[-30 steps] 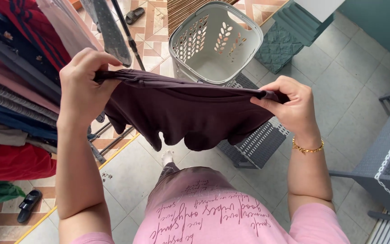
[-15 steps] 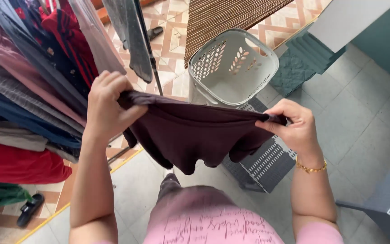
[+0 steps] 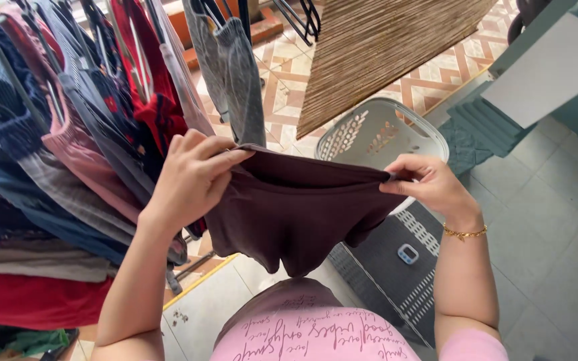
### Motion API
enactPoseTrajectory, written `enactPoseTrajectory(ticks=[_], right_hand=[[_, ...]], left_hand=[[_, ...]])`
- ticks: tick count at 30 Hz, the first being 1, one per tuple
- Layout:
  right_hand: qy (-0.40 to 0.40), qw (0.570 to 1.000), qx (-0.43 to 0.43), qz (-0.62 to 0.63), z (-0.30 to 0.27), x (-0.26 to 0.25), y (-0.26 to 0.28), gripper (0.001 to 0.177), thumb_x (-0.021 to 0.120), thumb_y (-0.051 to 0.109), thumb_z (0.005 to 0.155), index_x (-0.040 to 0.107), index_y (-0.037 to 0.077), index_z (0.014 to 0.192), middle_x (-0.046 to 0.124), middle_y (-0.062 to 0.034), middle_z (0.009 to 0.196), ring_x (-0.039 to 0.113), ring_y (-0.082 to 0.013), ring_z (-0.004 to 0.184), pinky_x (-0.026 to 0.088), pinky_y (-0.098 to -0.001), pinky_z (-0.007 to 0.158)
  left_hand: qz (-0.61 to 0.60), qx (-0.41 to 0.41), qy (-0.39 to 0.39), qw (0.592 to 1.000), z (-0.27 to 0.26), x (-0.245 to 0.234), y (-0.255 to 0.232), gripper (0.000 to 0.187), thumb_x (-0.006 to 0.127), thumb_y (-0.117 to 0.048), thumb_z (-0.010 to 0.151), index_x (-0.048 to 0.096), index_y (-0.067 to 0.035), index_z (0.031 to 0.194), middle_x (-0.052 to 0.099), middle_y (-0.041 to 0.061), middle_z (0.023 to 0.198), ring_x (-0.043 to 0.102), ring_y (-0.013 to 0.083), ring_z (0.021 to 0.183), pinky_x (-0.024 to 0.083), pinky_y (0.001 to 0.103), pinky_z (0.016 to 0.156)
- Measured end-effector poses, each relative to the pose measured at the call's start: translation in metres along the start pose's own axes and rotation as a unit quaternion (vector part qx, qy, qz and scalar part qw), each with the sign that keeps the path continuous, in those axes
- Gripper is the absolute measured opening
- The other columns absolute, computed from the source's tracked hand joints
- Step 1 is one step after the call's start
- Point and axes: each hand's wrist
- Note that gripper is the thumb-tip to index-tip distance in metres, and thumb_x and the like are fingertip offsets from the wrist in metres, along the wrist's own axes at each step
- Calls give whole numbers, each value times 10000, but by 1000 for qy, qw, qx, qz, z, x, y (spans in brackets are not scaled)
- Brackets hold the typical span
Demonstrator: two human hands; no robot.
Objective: The recorder is hanging a brown t-shirt on a clothes rack using a plastic hanger.
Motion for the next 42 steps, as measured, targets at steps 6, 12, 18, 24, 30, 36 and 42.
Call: enactPoseTrajectory(ticks=[6,12,18,24,30,36,42], right_hand=[[207,963,171,31,58,7,1,203,735,31,853,714,-16,1049,751,-22,910,699,-68,844,573,-236,770],[255,953,153,-59,115,19,-20,218,788,88,898,708,-19,1070,658,11,881,586,-43,804,512,-240,691],[110,985,18,-134,209,39,34,231,731,229,930,751,63,1089,763,-15,976,682,-74,865,546,-264,762],[-138,951,-141,-238,345,60,34,110,761,168,953,748,70,1000,656,-124,1192,609,-269,850,567,-360,690],[-144,912,-205,-324,431,78,8,449,831,157,874,540,56,1200,630,-203,1122,685,-341,992,606,-402,840],[-119,898,-278,-320,452,68,-19,459,694,-59,942,494,74,1333,679,-219,1122,686,-377,1021,586,-452,857],[-134,864,-393,-283,453,38,-15,459,698,-59,897,530,51,1309,684,-225,1180,692,-383,1054,572,-432,896]], left_hand=[[78,34,41,996,22,10,13,481,684,-89,831,683,-127,1310,644,-8,1301,576,214,1025,402,391,880],[10,32,32,999,43,33,35,511,664,-93,858,650,-131,1368,626,-7,1345,580,190,1014,400,393,888],[-20,24,7,999,81,62,46,501,656,-81,867,644,-127,1366,620,-7,1367,578,217,1042,411,388,913],[-16,8,-14,1000,114,97,53,488,675,-84,864,657,-124,1350,619,2,1342,570,238,1048,402,397,914],[-27,-10,-30,999,145,118,60,497,669,-82,854,643,-114,1349,623,13,1365,574,244,1043,398,396,922],[-31,-35,-39,998,160,139,65,493,665,-68,858,642,-118,1347,634,13,1372,583,229,1061,409,381,946],[-44,-41,-37,997,181,159,66,470,662,-63,861,664,-126,1327,641,11,1367,586,225,1025,401,380,893]])
Point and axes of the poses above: each hand's wrist, its own z-axis towards the middle knuckle, its own x-axis out of the palm, y = z × x
